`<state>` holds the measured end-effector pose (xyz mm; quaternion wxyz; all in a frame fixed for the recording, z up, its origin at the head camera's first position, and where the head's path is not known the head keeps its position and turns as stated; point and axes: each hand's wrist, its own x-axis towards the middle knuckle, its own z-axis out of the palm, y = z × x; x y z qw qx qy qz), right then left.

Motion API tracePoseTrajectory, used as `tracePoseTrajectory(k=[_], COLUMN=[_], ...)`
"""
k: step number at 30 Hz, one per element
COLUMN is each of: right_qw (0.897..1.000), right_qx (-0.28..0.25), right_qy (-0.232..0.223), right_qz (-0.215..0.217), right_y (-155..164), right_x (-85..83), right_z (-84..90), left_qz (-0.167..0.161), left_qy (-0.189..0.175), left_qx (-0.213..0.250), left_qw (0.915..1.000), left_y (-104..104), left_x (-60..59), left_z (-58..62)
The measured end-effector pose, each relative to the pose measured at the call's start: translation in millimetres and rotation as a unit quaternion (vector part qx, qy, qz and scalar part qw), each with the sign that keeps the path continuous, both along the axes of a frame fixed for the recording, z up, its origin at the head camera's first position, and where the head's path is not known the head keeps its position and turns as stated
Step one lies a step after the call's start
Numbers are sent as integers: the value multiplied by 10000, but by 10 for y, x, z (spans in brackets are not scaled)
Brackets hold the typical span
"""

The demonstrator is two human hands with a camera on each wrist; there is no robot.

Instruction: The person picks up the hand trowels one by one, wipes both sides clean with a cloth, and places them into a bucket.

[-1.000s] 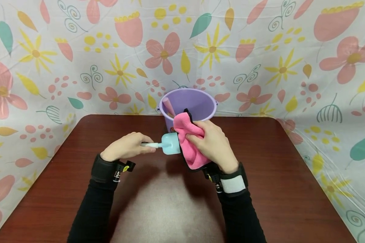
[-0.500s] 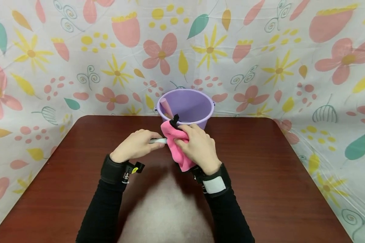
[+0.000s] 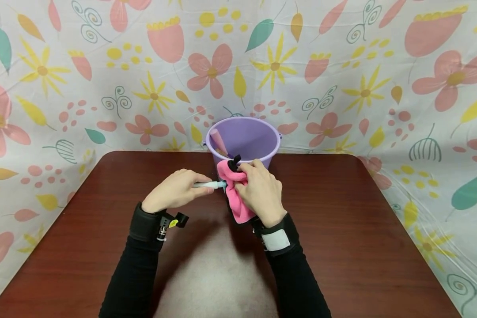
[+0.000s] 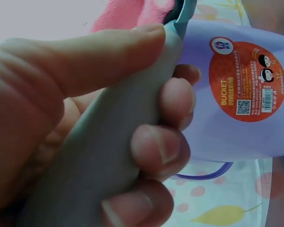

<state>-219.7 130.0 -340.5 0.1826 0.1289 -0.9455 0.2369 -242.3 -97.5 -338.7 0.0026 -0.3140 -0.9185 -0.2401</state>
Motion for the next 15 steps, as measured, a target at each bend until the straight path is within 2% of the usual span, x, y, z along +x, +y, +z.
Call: tracePoseTrajectory(k=[5,15], right_qw=[9999,9990], right_qx=[-46,-155], right_qy=[-33,-102], right_qz=[-97,-413], right_y=[59,210], right_x=[-17,-40], right_z=[1,21], left_qz=[-31,-59], left_qy=[-55,-417], left_qx=[32,137], left_qw=[10000,9990], left_y=[-26,-95], left_x=[14,31], left_z=[24,36])
